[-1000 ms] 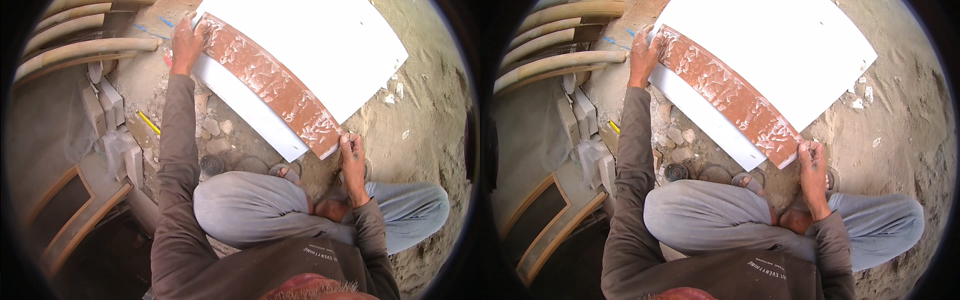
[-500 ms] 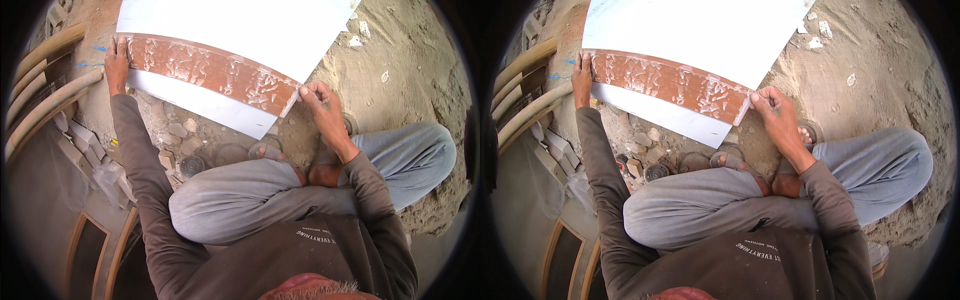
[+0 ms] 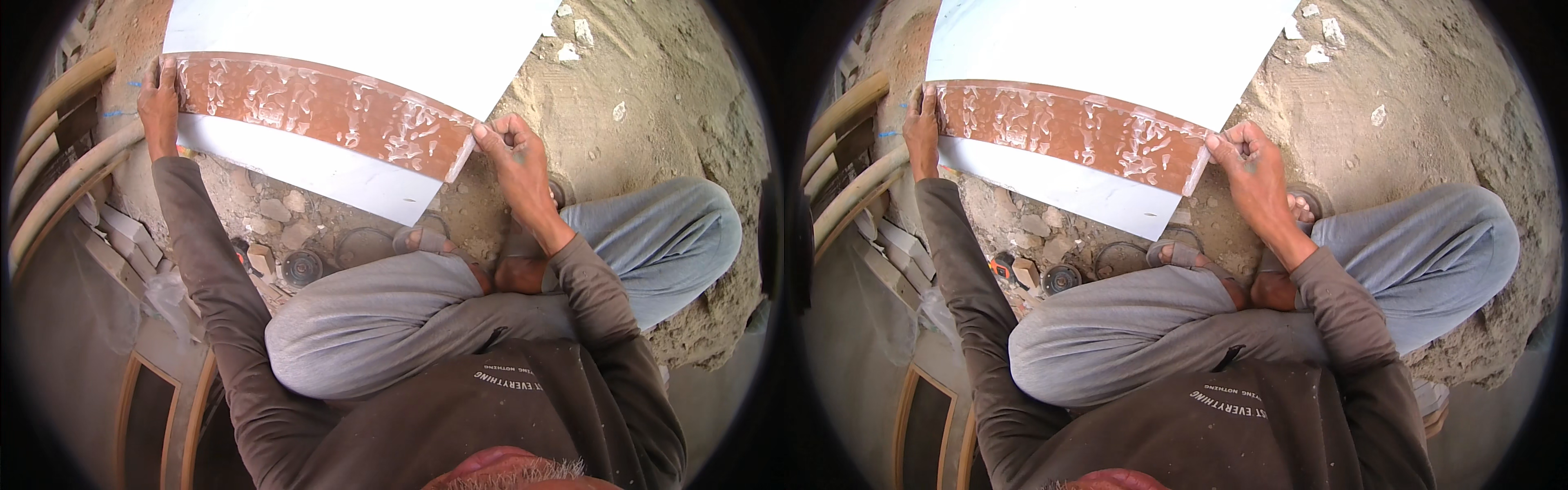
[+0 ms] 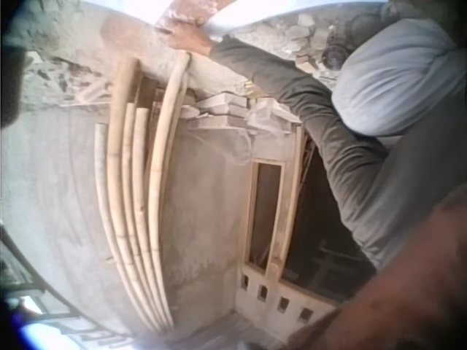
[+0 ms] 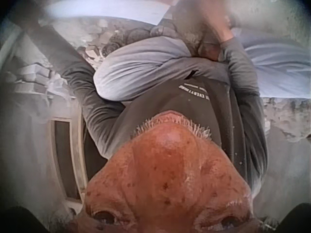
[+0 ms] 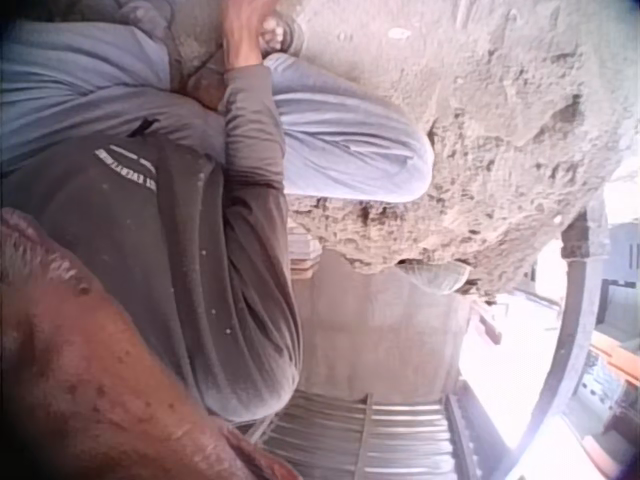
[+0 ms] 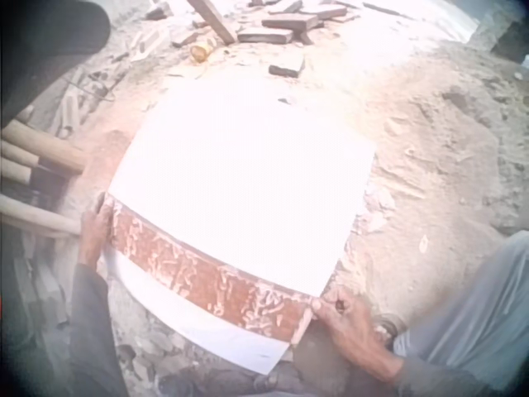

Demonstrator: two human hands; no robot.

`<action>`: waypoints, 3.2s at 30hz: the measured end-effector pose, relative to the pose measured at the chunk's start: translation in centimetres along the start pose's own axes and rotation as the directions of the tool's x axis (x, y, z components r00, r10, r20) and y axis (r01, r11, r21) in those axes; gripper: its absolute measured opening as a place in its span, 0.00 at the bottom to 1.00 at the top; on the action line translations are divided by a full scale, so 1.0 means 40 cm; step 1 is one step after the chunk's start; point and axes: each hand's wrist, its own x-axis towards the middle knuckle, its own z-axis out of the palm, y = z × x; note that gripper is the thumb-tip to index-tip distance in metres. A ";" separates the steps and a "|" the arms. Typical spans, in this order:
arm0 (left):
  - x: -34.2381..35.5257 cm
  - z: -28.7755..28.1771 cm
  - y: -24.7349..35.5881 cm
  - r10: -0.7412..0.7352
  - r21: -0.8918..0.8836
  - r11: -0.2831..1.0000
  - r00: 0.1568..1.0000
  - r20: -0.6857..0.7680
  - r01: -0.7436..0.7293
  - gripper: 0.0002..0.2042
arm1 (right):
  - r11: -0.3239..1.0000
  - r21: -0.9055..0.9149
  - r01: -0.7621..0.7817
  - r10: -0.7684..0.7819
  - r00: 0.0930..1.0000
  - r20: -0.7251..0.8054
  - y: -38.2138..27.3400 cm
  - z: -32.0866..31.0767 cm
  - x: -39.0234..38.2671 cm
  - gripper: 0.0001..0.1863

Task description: The person measures a tile with a tape measure, marks it with a pencil, applies a piece of wood as a guide to draw a straight line, and then cuts the tile along the line using a handheld angle grinder.

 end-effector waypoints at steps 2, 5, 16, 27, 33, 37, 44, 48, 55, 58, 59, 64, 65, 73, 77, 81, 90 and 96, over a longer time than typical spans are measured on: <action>0.003 -0.001 0.005 0.005 0.008 1.000 1.000 -0.011 -0.004 0.30 | 1.000 0.021 0.003 -0.003 1.000 0.002 0.001 0.001 0.005 0.11; 0.006 0.004 0.010 0.003 -0.005 1.000 1.000 -0.027 -0.003 0.29 | 0.999 0.028 -0.019 0.019 1.000 -0.002 0.011 0.004 0.007 0.11; 0.023 0.016 0.024 -0.054 -0.152 0.987 0.999 -0.007 0.052 0.30 | 0.996 0.025 -0.086 0.088 0.995 -0.054 -0.022 0.016 0.000 0.12; 0.033 0.013 0.023 -0.053 -0.117 0.992 0.999 -0.011 0.051 0.30 | 0.999 -0.002 -0.054 0.054 0.996 -0.074 -0.014 0.011 0.010 0.12; 0.011 0.013 0.027 -0.120 -0.235 0.964 0.993 0.014 0.120 0.29 | 0.998 -0.045 -0.039 0.036 0.997 -0.069 -0.015 0.008 0.008 0.12; 0.032 0.017 0.003 -0.021 -0.129 0.992 0.997 -0.068 0.012 0.27 | 0.999 -0.001 -0.034 0.034 0.999 -0.033 -0.006 0.009 0.015 0.13; 0.014 0.004 0.047 -0.105 -0.256 0.963 0.993 -0.050 0.089 0.24 | 0.999 0.043 -0.032 0.033 0.999 -0.009 -0.001 0.016 0.015 0.12; 0.019 0.005 0.081 -0.100 -0.273 0.958 0.995 -0.022 0.090 0.24 | 0.994 0.050 -0.093 0.094 0.995 -0.029 -0.008 0.018 0.014 0.12; 0.037 0.012 0.091 -0.097 -0.283 0.955 0.995 -0.021 0.087 0.23 | 0.992 0.070 -0.103 0.104 0.995 -0.008 -0.006 0.011 0.011 0.12; 0.041 0.013 0.096 -0.112 -0.292 0.950 0.994 0.000 0.107 0.23 | 0.992 0.080 -0.100 0.102 0.995 -0.010 -0.010 0.014 0.011 0.12; 0.041 0.015 0.094 -0.118 -0.319 0.941 0.993 -0.001 0.111 0.23 | 0.991 0.083 -0.101 0.102 0.995 -0.013 -0.012 0.015 0.011 0.12; 0.045 0.014 0.073 -0.063 -0.222 0.974 0.997 -0.052 0.050 0.24 | 0.994 0.043 -0.097 0.097 0.995 -0.005 -0.002 0.012 0.013 0.13; 0.046 0.014 0.078 -0.085 -0.259 0.963 0.996 -0.031 0.074 0.25 | 0.995 0.031 -0.091 0.091 0.996 -0.010 0.004 0.010 0.013 0.13; 0.094 0.019 0.057 -0.105 -0.352 0.929 0.993 0.045 0.114 0.24 | 0.998 0.056 -0.014 0.016 0.999 -0.034 0.013 0.019 0.018 0.13; 0.063 0.039 0.014 -0.089 -0.294 0.955 0.986 -0.138 0.045 0.23 | 0.997 -0.051 -0.057 0.056 0.998 -0.023 -0.007 0.020 0.015 0.13; 0.029 0.048 0.039 -0.084 0.129 0.984 0.963 -0.257 0.120 0.34 | 0.998 -0.033 -0.044 0.042 0.998 -0.051 -0.012 0.018 0.013 0.12; -0.386 0.117 0.204 0.289 0.426 0.880 0.949 -0.128 -0.210 0.44 | 0.997 -0.066 -0.035 0.029 0.996 -0.088 0.032 0.017 0.022 0.13; -0.548 0.198 0.316 0.221 0.348 0.895 0.956 0.194 -0.277 0.52 | 0.998 -0.060 -0.026 0.021 0.997 -0.071 0.022 0.016 0.015 0.13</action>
